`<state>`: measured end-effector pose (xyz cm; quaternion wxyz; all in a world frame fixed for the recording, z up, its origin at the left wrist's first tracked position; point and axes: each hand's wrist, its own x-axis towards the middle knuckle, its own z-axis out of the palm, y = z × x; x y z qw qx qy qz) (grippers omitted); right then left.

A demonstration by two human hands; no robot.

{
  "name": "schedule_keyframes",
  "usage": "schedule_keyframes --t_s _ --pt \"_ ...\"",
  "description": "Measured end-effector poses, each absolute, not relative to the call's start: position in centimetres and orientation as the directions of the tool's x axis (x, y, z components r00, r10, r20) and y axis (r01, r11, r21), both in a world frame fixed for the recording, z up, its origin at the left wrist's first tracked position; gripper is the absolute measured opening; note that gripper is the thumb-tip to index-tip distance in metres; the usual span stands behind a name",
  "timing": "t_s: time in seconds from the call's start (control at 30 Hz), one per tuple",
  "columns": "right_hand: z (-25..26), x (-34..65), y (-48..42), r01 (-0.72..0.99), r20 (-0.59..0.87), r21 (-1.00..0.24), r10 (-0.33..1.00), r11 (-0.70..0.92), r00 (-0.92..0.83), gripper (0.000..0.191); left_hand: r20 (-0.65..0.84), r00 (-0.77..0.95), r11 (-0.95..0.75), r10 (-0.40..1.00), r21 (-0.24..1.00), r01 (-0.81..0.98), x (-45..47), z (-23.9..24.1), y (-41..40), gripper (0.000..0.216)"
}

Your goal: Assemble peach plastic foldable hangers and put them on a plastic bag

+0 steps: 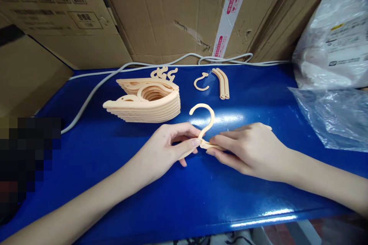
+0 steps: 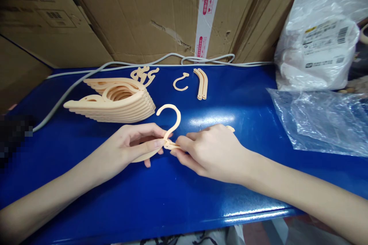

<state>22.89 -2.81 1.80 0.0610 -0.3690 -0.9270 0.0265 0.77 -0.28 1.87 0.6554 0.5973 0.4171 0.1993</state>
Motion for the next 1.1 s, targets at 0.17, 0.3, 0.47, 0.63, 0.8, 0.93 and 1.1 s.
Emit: schedule_keyframes --t_s 0.17,0.3,0.47,0.63,0.8,0.93,1.1 --pt "1.9 23.0 -2.7 0.665 0.135 -0.098 0.672 0.740 -0.728 0.036 -0.294 0.592 0.186 0.750 0.953 0.238 0.9 1.9 -0.3 0.014" --pt "1.7 23.1 -2.4 0.652 0.158 -0.128 0.665 0.747 -0.730 0.033 -0.305 0.602 0.166 0.738 0.947 0.277 0.9 1.9 -0.3 0.017" --pt "1.6 23.2 -1.7 0.673 0.209 -0.147 0.688 0.724 -0.695 0.034 -0.274 0.592 0.012 0.758 0.913 0.408 0.9 1.5 -0.9 0.022" --pt "1.9 23.9 -0.4 0.695 0.207 -0.099 0.698 0.712 -0.686 0.049 -0.116 0.609 -0.268 0.785 0.822 0.502 0.7 1.0 -1.2 0.021" --pt "1.7 24.4 0.4 0.710 0.268 -0.034 0.691 0.703 -0.671 0.061 -0.026 0.646 -0.416 0.763 0.745 0.521 0.3 0.8 -1.0 0.018" --pt "1.3 24.3 0.4 0.720 0.366 -0.031 0.678 0.693 -0.637 0.065 -0.009 0.681 -0.467 0.732 0.721 0.512 0.1 0.8 -1.0 0.017" --pt "1.1 24.5 0.4 0.713 0.454 -0.005 0.637 0.701 -0.623 0.073 0.000 0.676 -0.475 0.737 0.711 0.518 -0.1 0.7 -1.0 0.019"
